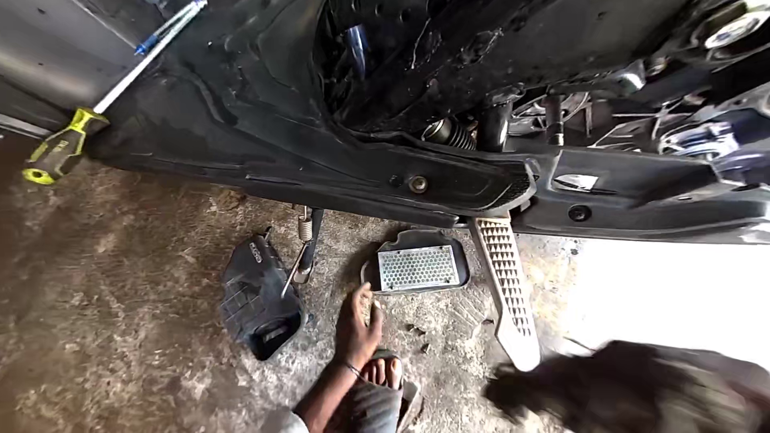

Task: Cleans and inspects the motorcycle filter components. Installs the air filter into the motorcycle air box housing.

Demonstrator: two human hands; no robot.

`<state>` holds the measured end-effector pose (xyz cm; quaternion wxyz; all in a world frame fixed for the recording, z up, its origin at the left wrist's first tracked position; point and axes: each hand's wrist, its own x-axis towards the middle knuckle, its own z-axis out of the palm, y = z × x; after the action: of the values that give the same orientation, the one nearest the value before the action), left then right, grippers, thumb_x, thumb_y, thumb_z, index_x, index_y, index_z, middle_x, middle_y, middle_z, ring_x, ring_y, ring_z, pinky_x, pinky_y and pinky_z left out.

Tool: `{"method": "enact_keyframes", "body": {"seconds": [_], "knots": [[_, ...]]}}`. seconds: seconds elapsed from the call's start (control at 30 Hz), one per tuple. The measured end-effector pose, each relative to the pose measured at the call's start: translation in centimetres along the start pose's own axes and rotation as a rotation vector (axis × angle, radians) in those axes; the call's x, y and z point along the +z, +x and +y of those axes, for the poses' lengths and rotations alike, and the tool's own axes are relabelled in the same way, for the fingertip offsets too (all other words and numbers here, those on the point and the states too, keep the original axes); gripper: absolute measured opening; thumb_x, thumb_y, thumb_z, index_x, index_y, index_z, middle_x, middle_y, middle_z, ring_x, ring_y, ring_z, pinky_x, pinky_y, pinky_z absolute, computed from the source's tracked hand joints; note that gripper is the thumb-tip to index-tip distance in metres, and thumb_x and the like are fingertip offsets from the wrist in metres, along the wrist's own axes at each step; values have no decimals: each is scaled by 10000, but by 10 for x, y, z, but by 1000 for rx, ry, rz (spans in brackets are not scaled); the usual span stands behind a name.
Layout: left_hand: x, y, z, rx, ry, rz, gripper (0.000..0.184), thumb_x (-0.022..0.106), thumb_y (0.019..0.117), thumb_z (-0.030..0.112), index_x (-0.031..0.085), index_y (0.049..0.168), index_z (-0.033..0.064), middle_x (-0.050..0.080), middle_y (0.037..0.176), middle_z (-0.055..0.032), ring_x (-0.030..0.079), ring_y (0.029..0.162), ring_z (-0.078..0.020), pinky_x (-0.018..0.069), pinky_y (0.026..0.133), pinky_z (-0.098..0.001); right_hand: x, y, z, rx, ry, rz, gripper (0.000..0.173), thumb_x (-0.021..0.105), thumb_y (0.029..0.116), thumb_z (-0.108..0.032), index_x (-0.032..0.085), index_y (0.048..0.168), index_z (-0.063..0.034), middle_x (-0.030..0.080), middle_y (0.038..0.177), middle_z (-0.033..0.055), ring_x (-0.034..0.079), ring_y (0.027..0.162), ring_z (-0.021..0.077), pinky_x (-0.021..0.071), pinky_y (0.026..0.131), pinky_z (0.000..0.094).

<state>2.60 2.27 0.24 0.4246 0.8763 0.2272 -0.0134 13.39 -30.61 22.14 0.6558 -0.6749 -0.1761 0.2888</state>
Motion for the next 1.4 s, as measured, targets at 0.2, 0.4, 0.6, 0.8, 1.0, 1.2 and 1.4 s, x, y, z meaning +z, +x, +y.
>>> {"method": "enact_keyframes", "body": {"seconds": [0.2,0.4,0.6,0.8,1.0,1.2,1.4], "knots": [[-2,101,21,56,289,-183,764,677,924,514,491,1469,12,540,1446,-217,511,1359,-361,397,1149,-527,29,64,67,509,-429,82,244,543,963,-307,741,1000,-171,690,1017,-20,661,952,105,558,856,365],[-3,116,75,-280,329,-505,998,826,785,576,442,1483,-25,541,1420,-270,533,1315,-425,424,1083,-618,45,67,138,721,-5,531,379,435,1102,-193,407,1466,-91,663,915,117,662,680,177,582,630,373],[-13,71,79,-244,0,-385,590,735,906,514,696,1049,-57,701,985,-231,675,952,-352,506,891,-576,69,68,168,571,-197,727,308,544,1071,-274,651,1234,-35,700,941,115,663,790,202,555,757,457],[-18,40,65,-174,-292,-291,571,712,878,524,672,1168,34,716,1008,-36,668,947,-78,550,892,-336,106,75,186,341,-312,844,281,615,1018,-222,685,1260,-97,718,952,118,673,763,231,564,675,494],[-13,31,37,-347,-601,-132,456,692,949,422,644,1253,85,721,1087,-42,693,992,-129,593,881,-362,141,80,195,228,-280,481,225,611,1004,-233,720,1130,-82,715,875,49,681,714,147,608,670,401],[-20,32,19,-404,-682,-51,418,655,988,361,633,1277,60,712,1134,-98,701,1012,-183,603,872,-408,172,65,167,319,-475,253,269,639,960,-415,752,1016,-178,708,962,8,692,858,158,590,759,444],[-16,0,45,-470,-807,-150,399,570,1020,316,556,1350,92,694,1143,-73,693,1015,-148,608,862,-357,121,79,145,144,-335,669,266,650,974,-205,686,1226,-129,691,887,81,630,665,185,529,582,406]]}}
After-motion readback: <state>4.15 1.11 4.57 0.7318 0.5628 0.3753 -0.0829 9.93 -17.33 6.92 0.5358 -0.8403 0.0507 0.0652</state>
